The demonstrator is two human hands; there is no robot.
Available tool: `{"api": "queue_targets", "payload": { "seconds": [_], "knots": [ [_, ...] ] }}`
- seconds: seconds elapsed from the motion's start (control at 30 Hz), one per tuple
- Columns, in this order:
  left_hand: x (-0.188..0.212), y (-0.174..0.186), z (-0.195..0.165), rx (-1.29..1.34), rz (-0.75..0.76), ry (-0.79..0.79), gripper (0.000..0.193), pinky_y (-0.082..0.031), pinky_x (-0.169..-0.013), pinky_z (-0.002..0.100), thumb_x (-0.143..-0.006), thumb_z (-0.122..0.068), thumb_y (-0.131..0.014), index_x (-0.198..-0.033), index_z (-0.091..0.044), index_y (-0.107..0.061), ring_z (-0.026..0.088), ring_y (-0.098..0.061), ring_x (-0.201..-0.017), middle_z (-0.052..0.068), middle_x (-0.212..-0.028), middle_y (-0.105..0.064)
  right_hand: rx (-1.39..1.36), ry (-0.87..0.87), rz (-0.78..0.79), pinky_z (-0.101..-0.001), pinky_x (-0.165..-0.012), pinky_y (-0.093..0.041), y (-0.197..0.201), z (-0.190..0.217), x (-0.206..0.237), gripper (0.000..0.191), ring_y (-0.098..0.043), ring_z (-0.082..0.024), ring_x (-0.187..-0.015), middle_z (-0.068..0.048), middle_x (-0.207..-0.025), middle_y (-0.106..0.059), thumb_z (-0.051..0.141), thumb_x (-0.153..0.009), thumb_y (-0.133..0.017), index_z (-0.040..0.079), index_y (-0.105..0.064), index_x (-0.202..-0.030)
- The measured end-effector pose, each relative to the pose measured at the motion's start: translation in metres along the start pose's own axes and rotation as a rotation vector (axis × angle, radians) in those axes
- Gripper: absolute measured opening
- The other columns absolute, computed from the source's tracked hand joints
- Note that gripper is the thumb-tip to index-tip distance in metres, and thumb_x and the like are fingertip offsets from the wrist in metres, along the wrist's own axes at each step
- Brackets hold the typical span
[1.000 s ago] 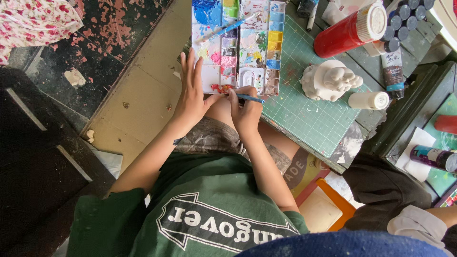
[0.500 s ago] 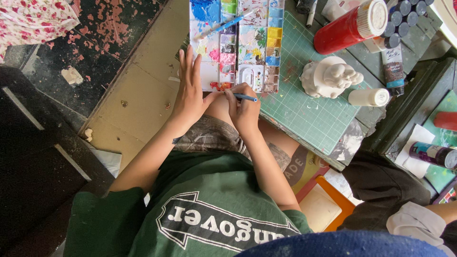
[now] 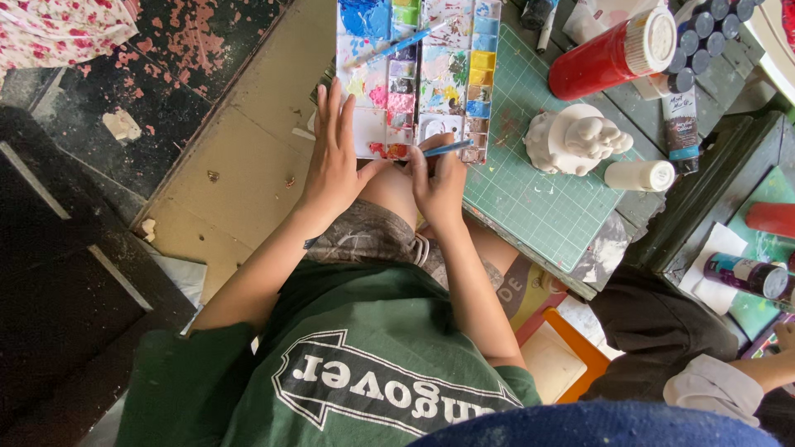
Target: The person sits at a work table and paints a small white clay figurine using a watercolor palette and a paintbrush. They dip the brush into different paint wells, apply paint to the figurine, and steady the palette with their other hand while switching colors.
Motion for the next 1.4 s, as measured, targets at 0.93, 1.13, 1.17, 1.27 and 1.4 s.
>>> {"api": "queue_targets", "payload": {
  "seconds": [0.93, 1.13, 1.17, 1.27, 1.4],
  "knots": [
    [0.0, 0.013, -0.009, 0.067, -0.06, -0.079, 0.067, -0.018, -0.134, 0.061, -0.104, -0.001, -0.048, -0.163, 0.001, -0.017, 0.051, -0.011, -0.162, 0.026, -0.172, -0.012, -0.467, -0.187, 0.077, -0.0243, -0.054, -0.044, -0.001, -0.022, -0.001, 0.008, -0.057, -0.008, -0.063, -0.005, -0.083, -0.056, 0.005, -0.112, -0.049, 0.005, -0.041, -0.109],
    [0.002, 0.012, -0.008, 0.129, -0.06, -0.086, 0.067, -0.017, -0.136, 0.06, -0.104, 0.001, -0.046, -0.164, 0.0, -0.017, 0.051, -0.009, -0.163, 0.024, -0.174, -0.01, -0.207, -0.067, 0.064, -0.0254, -0.054, -0.046, -0.001, -0.009, -0.004, 0.01, -0.06, -0.01, -0.062, -0.003, -0.075, -0.059, 0.003, -0.109, -0.056, 0.004, -0.046, -0.108],
    [0.002, 0.012, -0.007, 0.144, -0.058, -0.076, 0.068, -0.017, -0.136, 0.06, -0.103, 0.002, -0.045, -0.164, 0.0, -0.017, 0.051, -0.008, -0.163, 0.024, -0.174, -0.011, -0.194, -0.051, 0.044, -0.0258, -0.054, -0.046, -0.001, -0.006, -0.004, 0.01, -0.061, -0.01, -0.062, -0.004, -0.075, -0.059, 0.003, -0.109, -0.057, 0.004, -0.046, -0.107],
    [0.0, 0.011, -0.005, 0.172, -0.057, -0.049, 0.068, -0.018, -0.135, 0.059, -0.101, 0.001, -0.047, -0.164, -0.002, -0.02, 0.051, -0.01, -0.163, 0.024, -0.174, -0.013, -0.298, -0.159, 0.058, -0.0252, -0.053, -0.045, -0.004, -0.015, -0.008, 0.011, -0.059, -0.009, -0.059, -0.003, -0.073, -0.056, 0.002, -0.11, -0.055, 0.004, -0.045, -0.108],
    [-0.001, 0.014, -0.007, 0.171, -0.085, -0.057, 0.07, -0.018, -0.134, 0.059, -0.1, -0.002, -0.051, -0.163, -0.001, -0.021, 0.05, -0.013, -0.162, 0.024, -0.173, -0.015, -0.42, -0.202, 0.069, -0.0243, -0.049, -0.044, -0.003, -0.019, -0.01, 0.01, -0.063, -0.011, -0.063, -0.005, -0.081, -0.058, 0.006, -0.109, -0.053, 0.006, -0.043, -0.109]
  ]
}}
Point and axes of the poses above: each hand's wrist, its own x-axis away from the middle knuckle, its own y-axis out of the back of the hand, z = x × y, the point moved 9 cm from there along -x, towards the middle knuckle
